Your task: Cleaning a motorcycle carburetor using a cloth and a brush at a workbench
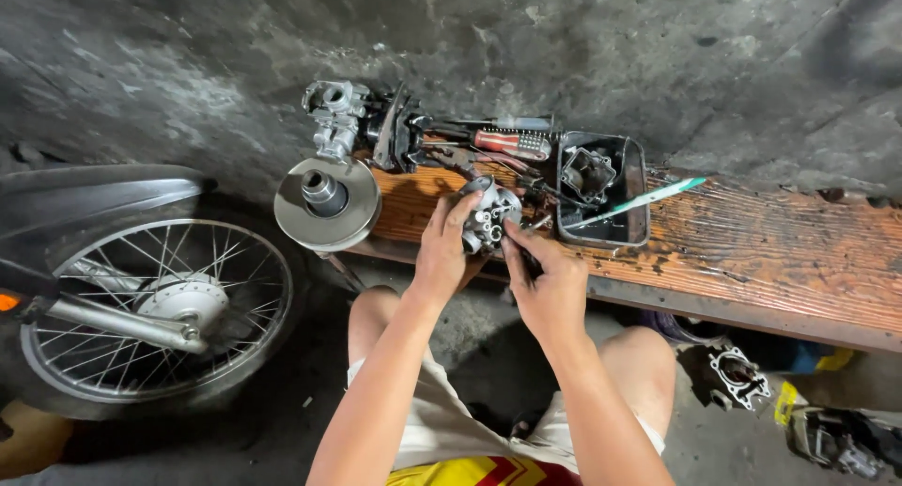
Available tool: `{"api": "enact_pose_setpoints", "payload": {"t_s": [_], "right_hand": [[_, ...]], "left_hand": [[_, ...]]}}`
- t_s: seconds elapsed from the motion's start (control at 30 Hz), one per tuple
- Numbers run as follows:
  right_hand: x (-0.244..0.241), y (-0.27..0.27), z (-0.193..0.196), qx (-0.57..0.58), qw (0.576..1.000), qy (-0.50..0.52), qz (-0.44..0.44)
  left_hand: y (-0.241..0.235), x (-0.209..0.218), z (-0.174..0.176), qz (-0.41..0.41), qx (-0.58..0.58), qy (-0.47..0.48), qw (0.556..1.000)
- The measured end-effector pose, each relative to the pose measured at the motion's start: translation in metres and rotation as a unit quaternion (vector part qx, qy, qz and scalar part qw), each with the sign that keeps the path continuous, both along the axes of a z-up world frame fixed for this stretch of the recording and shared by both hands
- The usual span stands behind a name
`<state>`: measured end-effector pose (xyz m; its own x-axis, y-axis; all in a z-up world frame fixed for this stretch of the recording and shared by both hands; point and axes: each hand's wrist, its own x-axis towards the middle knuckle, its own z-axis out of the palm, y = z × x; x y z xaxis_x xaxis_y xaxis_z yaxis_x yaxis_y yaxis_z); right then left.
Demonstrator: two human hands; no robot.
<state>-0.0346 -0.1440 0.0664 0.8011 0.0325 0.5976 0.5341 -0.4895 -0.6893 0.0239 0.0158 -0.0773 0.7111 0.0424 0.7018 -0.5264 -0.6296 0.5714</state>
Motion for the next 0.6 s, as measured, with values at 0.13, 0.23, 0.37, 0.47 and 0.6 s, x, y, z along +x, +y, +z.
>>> {"api": "enact_pose_setpoints", "payload": {"t_s": [0.13,0.23,0.37,0.47,0.6], "right_hand": [[-0.01,-0.005,-0.008,0.013,0.999,0.042,-0.013],[-0.012,-0.012,-0.012,0.032,0.996,0.08,-0.008],[-0.006,-0.018,-0.001,0.132,0.974,0.179,0.04],[0.001,-0.018,0.016,0.163,0.97,0.171,0.063],[0.017,-0.014,0.014,-0.013,0.989,0.114,0.091]], "left_hand": [[0.0,-0.011,0.018,0.011,0.017,0.014,1.0],[-0.001,-0.014,0.023,0.008,0.048,0.026,0.998],[-0.002,-0.007,0.018,0.025,0.093,0.008,0.995],[-0.004,-0.008,0.021,0.023,0.103,-0.007,0.994],[-0.002,0.006,-0.013,0.023,0.085,0.028,0.996]]}}
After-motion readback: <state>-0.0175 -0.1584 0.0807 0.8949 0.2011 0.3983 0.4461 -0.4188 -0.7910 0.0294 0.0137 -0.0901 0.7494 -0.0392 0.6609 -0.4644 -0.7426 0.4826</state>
